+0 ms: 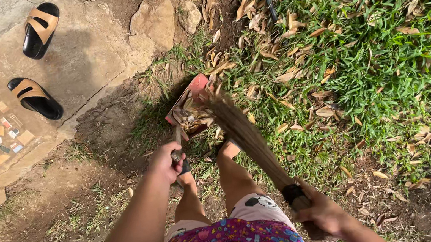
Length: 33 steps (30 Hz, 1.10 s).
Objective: The person sweeps dry leaves from a dirt path and from near bushes using a broom and a dustpan, eventually pouring the collected leaves into a plastic bag.
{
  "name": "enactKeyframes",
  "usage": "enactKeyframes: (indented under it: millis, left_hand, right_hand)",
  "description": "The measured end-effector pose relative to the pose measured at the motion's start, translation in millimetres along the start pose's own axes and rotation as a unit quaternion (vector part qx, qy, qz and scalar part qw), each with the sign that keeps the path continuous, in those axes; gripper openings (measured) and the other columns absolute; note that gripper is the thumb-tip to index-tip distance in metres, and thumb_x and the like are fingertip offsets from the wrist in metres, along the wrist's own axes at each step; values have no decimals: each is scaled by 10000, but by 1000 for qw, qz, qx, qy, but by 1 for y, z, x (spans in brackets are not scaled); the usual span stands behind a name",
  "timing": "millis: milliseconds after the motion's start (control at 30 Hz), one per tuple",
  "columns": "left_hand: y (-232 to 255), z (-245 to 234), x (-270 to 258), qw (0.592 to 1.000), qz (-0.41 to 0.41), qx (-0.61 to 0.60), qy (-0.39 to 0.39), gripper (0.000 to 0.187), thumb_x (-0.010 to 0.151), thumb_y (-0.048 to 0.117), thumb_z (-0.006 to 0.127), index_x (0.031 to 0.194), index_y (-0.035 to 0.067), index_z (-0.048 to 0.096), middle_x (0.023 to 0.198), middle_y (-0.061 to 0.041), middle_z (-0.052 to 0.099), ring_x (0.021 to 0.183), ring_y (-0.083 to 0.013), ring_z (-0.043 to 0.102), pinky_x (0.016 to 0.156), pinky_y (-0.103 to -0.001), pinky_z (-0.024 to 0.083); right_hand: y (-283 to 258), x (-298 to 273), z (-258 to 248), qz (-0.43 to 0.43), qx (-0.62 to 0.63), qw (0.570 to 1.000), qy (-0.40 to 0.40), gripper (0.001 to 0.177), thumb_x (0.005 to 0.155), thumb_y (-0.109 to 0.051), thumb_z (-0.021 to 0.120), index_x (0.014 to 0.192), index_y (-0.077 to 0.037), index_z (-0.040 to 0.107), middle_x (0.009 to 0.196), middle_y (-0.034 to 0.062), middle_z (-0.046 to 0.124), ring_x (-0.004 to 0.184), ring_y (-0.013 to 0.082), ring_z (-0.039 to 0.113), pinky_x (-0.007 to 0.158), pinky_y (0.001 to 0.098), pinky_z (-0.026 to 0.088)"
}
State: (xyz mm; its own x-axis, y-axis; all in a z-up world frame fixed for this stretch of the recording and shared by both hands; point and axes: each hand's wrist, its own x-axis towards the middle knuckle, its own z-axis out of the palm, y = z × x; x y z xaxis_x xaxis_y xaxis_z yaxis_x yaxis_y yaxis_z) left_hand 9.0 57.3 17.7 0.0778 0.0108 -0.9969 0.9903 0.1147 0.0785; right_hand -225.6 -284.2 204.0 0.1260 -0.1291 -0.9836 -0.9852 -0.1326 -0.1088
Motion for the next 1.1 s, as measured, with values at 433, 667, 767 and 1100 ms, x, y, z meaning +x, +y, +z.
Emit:
enactKeyframes:
  millis: [433, 667, 767, 1100]
  left_hand:
    - [-27, -5, 29, 995, 46, 89, 24, 143, 777, 158, 711, 794, 78, 594, 649, -86, 620, 487, -155, 516, 386, -295, 326]
    - [-18, -23, -3, 993, 32, 113, 15, 137, 787, 161, 714, 804, 93, 595, 667, -69, 631, 491, -136, 515, 399, -274, 343]
    - [-10, -48, -17, 994, 40, 97, -33, 86, 778, 172, 671, 860, 194, 684, 663, -52, 603, 473, -110, 478, 409, -250, 321]
    - [0, -55, 3, 993, 42, 107, -41, 136, 806, 192, 696, 810, 102, 594, 669, -68, 615, 444, -118, 477, 392, -261, 326]
  right_hand:
    - [-20, 115, 128, 23, 173, 985, -10, 1162, 722, -18, 751, 1640, -338, 115, 1171, 278, 648, 771, 330, 671, 612, 428, 574]
    - [20, 39, 171, -64, 22, 998, -18, 1091, 661, -75, 784, 1615, -188, 266, 1260, 247, 698, 949, 294, 734, 818, 340, 573]
    - [68, 9, 147, -129, 124, 983, -50, 1147, 649, -1, 824, 1603, -187, 215, 1358, 243, 629, 1035, 289, 733, 855, 312, 570]
    - [37, 56, 60, -51, 403, 910, 80, 974, 758, 36, 606, 1589, -319, 243, 999, 227, 503, 594, 274, 558, 481, 421, 488]
